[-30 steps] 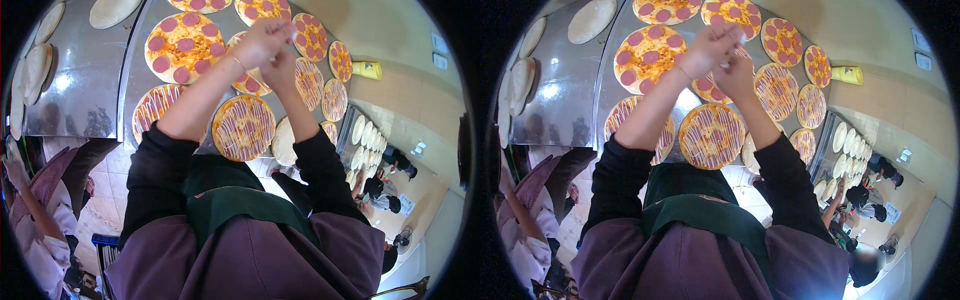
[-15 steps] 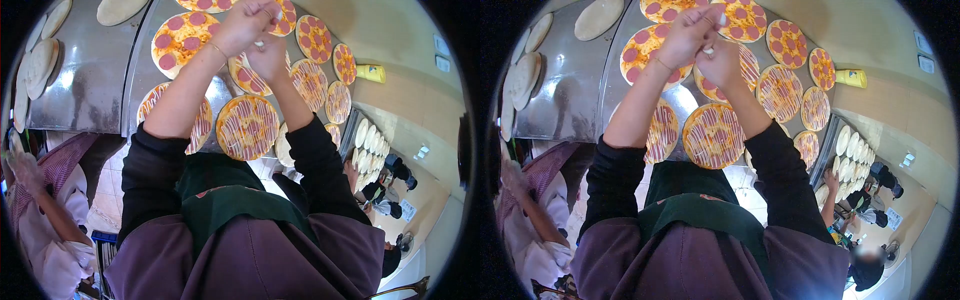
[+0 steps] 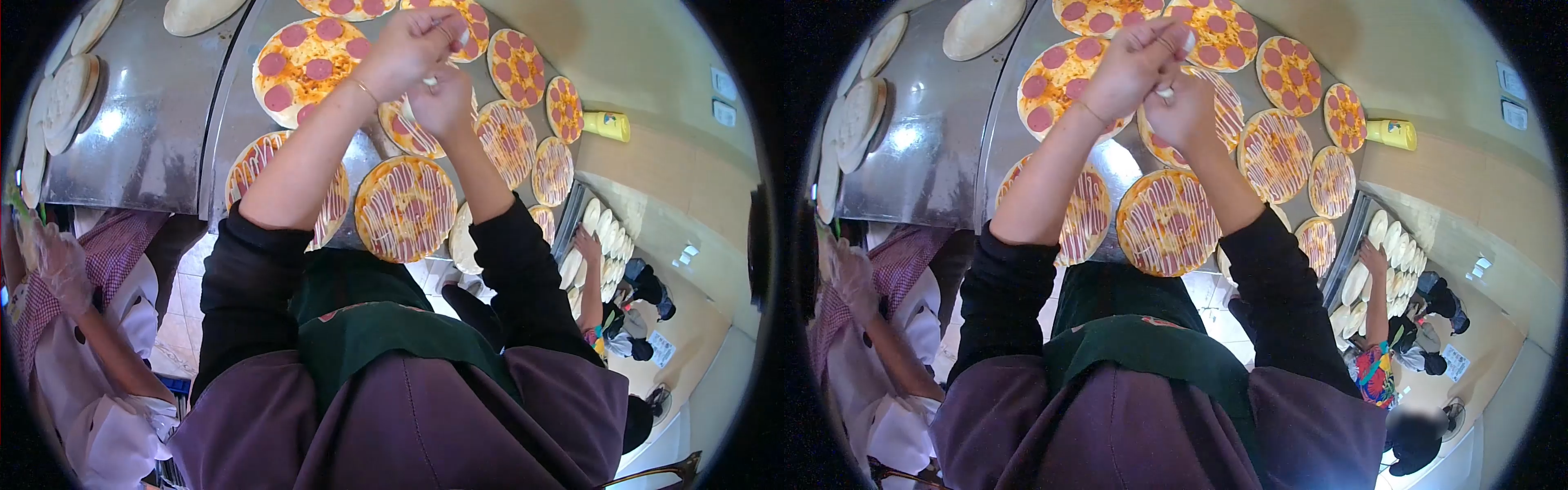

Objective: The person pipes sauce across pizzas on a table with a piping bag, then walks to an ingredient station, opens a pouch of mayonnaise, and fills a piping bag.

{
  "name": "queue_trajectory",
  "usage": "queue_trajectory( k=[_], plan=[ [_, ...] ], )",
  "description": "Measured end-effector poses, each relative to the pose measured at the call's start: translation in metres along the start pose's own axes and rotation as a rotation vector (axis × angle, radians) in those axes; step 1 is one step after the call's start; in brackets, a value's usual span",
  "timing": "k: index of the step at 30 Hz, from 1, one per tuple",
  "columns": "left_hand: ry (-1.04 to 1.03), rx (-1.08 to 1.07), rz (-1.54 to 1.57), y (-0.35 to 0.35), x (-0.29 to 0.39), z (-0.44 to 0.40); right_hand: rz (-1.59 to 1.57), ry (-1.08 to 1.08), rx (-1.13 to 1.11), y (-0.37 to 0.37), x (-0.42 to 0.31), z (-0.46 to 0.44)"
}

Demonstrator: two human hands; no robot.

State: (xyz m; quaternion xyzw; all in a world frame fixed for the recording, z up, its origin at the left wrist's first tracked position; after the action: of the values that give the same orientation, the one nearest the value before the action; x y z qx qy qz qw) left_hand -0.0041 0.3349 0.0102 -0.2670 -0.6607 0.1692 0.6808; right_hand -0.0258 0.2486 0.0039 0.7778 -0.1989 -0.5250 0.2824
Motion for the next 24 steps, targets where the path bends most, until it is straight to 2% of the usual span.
queue_trajectory(
  k=[3, 6, 9, 11, 15, 17, 19, 21, 24],
  plan=[
    [-0.024, -0.061, 0.105, 0.004, 0.002, -0.002, -0.094, -0.022, -0.009, -0.003, -0.005, -0.005],
    [-0.034, 0.021, 0.009, -0.014, -0.007, 0.007, 0.071, -0.063, -0.061, 0.009, 0.010, 0.012],
    [0.072, -0.061, 0.066, -0.030, -0.031, 0.014, 0.014, -0.121, -0.081, 0.020, 0.021, 0.030],
    [0.080, -0.060, 0.065, -0.032, -0.034, 0.015, -0.063, -0.055, -0.003, 0.025, 0.022, 0.034],
    [0.054, 0.028, 0.008, -0.019, -0.014, 0.013, -0.070, -0.091, -0.023, 0.012, 0.016, 0.021],
    [0.026, 0.044, 0.016, -0.009, -0.005, 0.008, -0.023, -0.012, -0.024, 0.003, 0.007, 0.010],
    [-0.016, 0.043, 0.043, -0.003, 0.001, 0.007, -0.060, -0.023, -0.017, -0.002, 0.002, 0.007],
    [0.018, 0.044, 0.031, -0.006, -0.004, 0.009, -0.090, -0.030, -0.012, -0.001, 0.006, 0.008],
    [0.045, 0.024, 0.020, -0.017, -0.019, 0.013, 0.043, 0.063, -0.016, 0.007, 0.015, 0.019]
  ],
)
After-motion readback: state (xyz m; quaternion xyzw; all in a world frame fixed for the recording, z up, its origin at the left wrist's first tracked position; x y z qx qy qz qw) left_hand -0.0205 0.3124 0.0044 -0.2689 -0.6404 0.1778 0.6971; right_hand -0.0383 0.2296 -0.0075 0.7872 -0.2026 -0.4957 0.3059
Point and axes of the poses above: each hand's wrist, its own z-axis away from the middle knuckle, its own y-axis out of the back of the hand, x = y × z, the point moved 6 cm from there along -z, towards the middle knuckle, and after that the axes turned 4 degrees about x, right-handed, at the moved point
